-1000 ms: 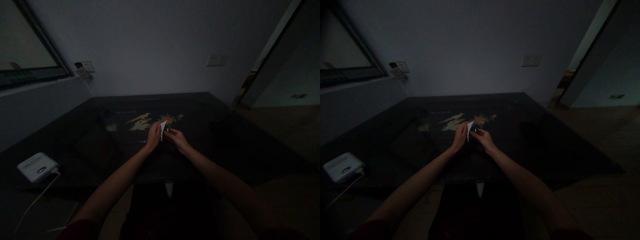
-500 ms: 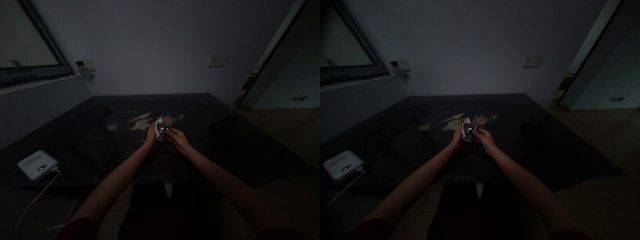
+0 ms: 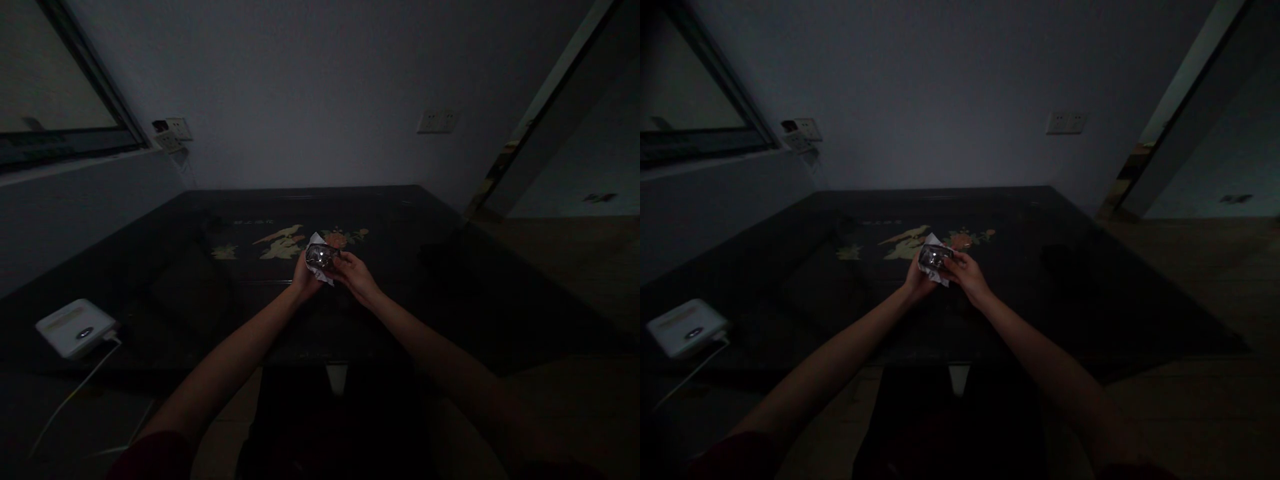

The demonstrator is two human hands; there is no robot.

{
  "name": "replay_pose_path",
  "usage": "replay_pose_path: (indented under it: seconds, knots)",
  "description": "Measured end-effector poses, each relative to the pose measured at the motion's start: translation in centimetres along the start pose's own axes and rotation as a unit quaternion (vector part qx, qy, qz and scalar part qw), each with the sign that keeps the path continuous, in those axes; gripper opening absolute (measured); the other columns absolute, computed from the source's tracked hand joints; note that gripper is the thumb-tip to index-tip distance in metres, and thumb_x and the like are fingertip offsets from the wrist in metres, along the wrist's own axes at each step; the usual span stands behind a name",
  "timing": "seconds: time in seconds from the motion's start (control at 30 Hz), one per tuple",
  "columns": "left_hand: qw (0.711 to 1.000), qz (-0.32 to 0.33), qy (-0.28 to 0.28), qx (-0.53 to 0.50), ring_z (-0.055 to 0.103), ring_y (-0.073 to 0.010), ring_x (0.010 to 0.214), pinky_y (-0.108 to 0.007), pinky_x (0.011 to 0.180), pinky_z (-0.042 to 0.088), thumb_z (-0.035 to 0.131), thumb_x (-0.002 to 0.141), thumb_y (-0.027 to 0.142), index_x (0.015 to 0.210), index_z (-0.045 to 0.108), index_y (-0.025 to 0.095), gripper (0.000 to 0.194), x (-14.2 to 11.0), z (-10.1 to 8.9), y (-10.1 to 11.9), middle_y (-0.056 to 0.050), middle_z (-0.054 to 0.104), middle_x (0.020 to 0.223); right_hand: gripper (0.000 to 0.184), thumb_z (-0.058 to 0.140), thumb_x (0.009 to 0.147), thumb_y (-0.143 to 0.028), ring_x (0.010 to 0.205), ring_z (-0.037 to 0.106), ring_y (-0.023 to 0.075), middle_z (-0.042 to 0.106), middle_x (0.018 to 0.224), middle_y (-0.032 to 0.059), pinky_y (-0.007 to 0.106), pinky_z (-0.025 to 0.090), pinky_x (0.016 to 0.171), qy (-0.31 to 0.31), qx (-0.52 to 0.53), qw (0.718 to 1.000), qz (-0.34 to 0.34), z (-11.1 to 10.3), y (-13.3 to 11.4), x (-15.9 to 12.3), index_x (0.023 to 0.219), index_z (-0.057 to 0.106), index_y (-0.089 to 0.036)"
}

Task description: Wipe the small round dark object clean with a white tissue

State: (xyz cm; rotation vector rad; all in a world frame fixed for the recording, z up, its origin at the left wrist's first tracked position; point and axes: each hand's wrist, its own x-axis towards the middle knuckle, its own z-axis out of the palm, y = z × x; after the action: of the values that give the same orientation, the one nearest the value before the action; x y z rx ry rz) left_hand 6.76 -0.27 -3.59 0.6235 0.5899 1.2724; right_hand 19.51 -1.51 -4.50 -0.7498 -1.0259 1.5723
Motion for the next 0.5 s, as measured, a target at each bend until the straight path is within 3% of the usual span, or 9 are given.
replay_pose_path:
  seconds: [0.27,0.5]
  knots:
    - [1.000,-0.006,0.018,-0.021,0.066,-0.0225,0.092,-0.036,0.086,0.051,0.045,0.083,0.030,0.085,0.066,0.014,0.026,0.6,-1.1,-0.2,-0.009,0.072,0.087,0.044,0.079,0.061,-0.052,0.087,0.066,0.0207,0.071,0.096,0.0039,0.032,0.057,0.072,0.017,-0.111,0.993,-0.033,-0.4,0.1,0.3,0.090,0.068,-0.020]
    - [0.999,0.025,0.038,-0.027,0.066,-0.0178,0.082,-0.032,0.085,0.051,0.041,0.087,0.030,0.085,0.064,0.016,0.027,0.8,-0.7,-0.3,-0.006,0.071,0.084,0.041,0.084,0.054,-0.044,0.069,0.064,0.0148,0.066,0.077,0.0009,0.027,0.058,0.059,0.119,-0.100,0.987,-0.049,-1.0,0.4,0.7,0.080,0.064,-0.018]
